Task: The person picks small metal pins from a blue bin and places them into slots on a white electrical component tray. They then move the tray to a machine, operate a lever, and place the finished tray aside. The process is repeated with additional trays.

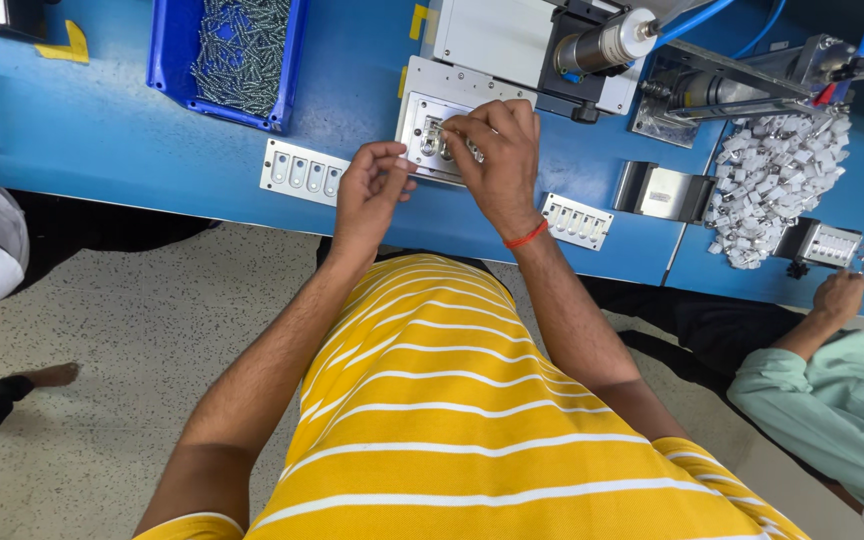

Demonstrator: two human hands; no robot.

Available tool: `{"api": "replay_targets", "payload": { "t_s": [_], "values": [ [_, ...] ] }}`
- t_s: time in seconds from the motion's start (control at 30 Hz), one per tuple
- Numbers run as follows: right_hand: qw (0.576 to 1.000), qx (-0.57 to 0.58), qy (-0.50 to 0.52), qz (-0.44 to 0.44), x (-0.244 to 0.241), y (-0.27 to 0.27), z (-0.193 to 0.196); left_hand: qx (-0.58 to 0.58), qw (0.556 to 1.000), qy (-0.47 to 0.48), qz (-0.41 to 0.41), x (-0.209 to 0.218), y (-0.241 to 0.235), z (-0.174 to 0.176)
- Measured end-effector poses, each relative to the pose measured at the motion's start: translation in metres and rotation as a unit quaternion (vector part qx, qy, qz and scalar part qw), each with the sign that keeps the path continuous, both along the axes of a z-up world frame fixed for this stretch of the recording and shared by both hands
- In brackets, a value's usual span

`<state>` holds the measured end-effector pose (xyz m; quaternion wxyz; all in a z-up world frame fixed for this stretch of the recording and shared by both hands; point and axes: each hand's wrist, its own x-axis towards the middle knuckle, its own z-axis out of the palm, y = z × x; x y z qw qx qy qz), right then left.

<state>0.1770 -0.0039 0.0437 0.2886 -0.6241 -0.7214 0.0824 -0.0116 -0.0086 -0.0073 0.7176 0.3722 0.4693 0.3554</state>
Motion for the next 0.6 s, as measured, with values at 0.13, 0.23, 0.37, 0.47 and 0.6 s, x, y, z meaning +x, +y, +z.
{"api": "replay_targets", "payload": {
  "t_s": [0.13, 0.23, 0.37, 0.47, 0.6],
  "values": [
    [0.999, 0.0, -0.043, 0.011, -0.002, 0.004, -0.009, -0.012, 0.999, 0.003, 0.03, -0.012, -0.007, -0.01],
    [0.998, -0.023, -0.055, 0.016, -0.004, 0.011, -0.015, -0.018, 0.999, 0.022, 0.039, -0.022, -0.009, -0.013],
    [0.992, -0.105, -0.064, -0.003, -0.001, 0.021, -0.017, -0.018, 0.998, 0.039, 0.042, -0.03, -0.013, -0.012],
    [0.99, -0.084, -0.102, 0.057, 0.015, 0.017, -0.01, -0.009, 0.998, 0.035, 0.046, -0.034, -0.016, -0.011],
    [0.957, -0.184, -0.181, 0.134, 0.032, 0.017, -0.002, -0.011, 0.997, 0.029, 0.073, -0.043, -0.021, -0.017]
  ]
}}
